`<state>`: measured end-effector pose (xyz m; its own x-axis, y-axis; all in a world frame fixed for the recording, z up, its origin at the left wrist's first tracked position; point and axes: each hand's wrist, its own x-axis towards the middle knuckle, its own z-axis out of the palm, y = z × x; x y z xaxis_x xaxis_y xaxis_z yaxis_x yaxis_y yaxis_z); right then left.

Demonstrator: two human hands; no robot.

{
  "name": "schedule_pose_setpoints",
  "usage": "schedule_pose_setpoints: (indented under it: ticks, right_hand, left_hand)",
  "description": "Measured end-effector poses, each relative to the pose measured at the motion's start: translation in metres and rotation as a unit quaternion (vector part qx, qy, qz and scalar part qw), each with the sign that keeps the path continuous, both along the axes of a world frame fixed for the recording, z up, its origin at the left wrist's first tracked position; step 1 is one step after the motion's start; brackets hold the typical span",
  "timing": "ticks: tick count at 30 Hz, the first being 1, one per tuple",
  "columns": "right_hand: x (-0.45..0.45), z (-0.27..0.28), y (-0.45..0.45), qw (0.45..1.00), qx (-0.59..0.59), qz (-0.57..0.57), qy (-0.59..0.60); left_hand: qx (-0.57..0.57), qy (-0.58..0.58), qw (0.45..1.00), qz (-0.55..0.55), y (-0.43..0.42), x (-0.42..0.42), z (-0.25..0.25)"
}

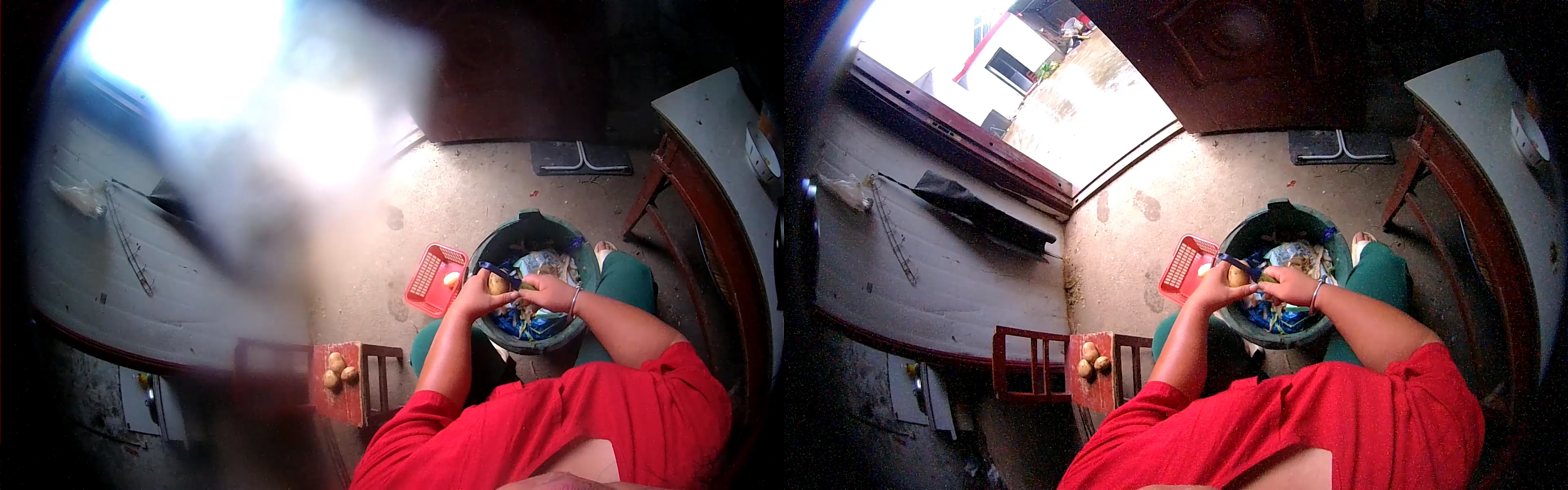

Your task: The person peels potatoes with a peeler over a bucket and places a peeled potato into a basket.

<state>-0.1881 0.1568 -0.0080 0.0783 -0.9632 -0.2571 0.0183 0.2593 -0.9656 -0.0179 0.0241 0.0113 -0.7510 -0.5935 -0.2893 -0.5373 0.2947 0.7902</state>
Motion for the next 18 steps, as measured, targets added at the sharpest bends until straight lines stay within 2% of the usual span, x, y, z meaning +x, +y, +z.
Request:
schedule_pose_setpoints:
  ticks: [5,18]
  right_hand:
    - [-0.001,0.003,0.001,1.000,-0.003,0.007,0.012]
    - [-0.002,0.005,0.001,0.999,0.011,0.020,0.033]
  left_hand:
    - [-0.023,0.032,0.999,-0.016,-0.006,0.003,-0.019]
    - [-0.032,0.024,0.999,-0.032,-0.007,0.004,-0.020]
